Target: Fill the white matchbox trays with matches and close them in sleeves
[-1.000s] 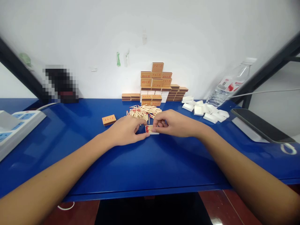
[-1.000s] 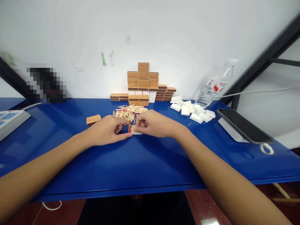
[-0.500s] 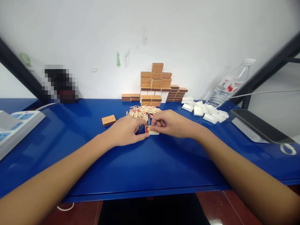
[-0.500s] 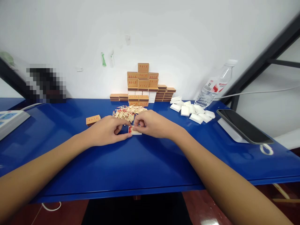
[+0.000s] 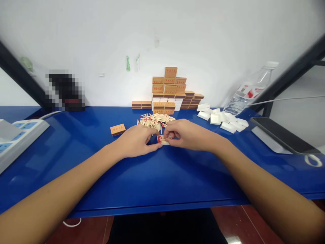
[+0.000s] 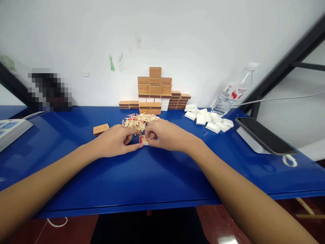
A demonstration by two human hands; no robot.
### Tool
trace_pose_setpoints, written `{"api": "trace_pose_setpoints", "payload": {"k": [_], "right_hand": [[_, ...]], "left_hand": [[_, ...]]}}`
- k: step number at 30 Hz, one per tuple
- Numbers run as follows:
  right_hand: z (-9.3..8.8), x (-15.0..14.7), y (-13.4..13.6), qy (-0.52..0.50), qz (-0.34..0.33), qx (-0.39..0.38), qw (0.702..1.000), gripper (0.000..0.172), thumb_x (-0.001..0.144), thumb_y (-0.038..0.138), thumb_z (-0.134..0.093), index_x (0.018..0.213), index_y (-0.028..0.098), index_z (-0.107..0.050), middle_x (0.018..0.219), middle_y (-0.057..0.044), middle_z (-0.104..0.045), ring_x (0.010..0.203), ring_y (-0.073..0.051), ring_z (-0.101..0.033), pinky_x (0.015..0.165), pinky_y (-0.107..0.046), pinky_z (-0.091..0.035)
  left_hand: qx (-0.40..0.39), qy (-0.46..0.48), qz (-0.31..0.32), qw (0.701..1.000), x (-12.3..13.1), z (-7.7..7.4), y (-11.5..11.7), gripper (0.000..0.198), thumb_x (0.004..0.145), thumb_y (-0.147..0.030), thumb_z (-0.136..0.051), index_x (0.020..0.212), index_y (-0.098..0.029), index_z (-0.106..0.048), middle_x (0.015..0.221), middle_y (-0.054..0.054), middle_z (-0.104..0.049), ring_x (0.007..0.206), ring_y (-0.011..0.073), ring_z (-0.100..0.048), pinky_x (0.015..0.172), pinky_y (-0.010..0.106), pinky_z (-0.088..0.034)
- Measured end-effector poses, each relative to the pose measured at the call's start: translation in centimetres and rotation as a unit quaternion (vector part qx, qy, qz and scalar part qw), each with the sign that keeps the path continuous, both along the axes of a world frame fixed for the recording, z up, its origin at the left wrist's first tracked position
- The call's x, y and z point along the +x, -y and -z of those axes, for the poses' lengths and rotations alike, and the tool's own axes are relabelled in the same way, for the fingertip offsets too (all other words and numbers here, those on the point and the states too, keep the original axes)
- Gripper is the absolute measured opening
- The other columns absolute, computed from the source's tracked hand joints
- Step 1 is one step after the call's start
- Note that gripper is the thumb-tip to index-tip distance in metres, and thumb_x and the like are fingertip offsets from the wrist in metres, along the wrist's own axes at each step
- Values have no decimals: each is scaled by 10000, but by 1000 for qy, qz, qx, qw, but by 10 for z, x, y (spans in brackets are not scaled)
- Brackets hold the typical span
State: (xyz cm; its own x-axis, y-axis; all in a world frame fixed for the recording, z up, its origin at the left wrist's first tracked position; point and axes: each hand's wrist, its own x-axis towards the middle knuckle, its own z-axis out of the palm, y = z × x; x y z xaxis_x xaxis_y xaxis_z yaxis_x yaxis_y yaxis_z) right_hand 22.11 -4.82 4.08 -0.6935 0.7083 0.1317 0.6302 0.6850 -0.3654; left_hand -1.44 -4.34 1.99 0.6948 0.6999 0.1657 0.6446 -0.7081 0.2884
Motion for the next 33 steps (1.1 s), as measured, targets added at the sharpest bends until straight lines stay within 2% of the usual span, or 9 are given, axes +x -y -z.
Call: {"api": "trace_pose_setpoints", "payload": {"k": [10, 15, 20, 26, 33], "right_hand": [[8, -2, -3, -3, 4, -10, 1000, 48, 871, 168, -660, 855, 187, -619, 838, -6, -635, 713, -133, -501, 652, -272, -344], [10, -3, -5, -2, 21, 11, 1000, 33, 894, 162, -617, 879, 189, -606, 834, -13, -617, 718, -143, -478, 659, -279, -320], [6, -2, -2, 5, 21, 17, 1000, 64, 914, 179, -584, 856, 190, -609, 844, -27, -622, 722, -149, -478, 666, -284, -317], [3, -1, -2, 12, 21, 18, 1000, 108, 933, 214, -600, 829, 188, -616, 835, -32, -620, 735, -154, -485, 669, -289, -319], [0, 1, -1, -3, 7, -19, 1000, 97, 933, 237, -640, 851, 189, -654, 806, -11, -622, 706, -141, -493, 654, -284, -316]], "left_hand": [[2, 2, 1, 1000, 0, 1, -1, 332, 942, -493, -651, 952, -165, -700, 661, -12, -632, 559, 135, -539, 560, 292, -330], [8, 0, 3, 1000, 0, 1, 0, 337, 950, -495, -640, 945, -163, -697, 651, -10, -619, 548, 135, -533, 563, 294, -338], [0, 1, 1, 1000, 0, 0, 0, 330, 946, -481, -653, 1025, -168, -719, 663, -11, -628, 555, 139, -544, 558, 289, -338], [3, -2, 3, 1000, 0, -2, 1, 329, 952, -478, -645, 1028, -170, -727, 666, -4, -637, 556, 142, -545, 564, 287, -335], [2, -4, -2, 1000, 1, -1, 1, 326, 949, -475, -651, 1039, -172, -732, 665, -5, -634, 557, 141, -545, 564, 283, -332]]}}
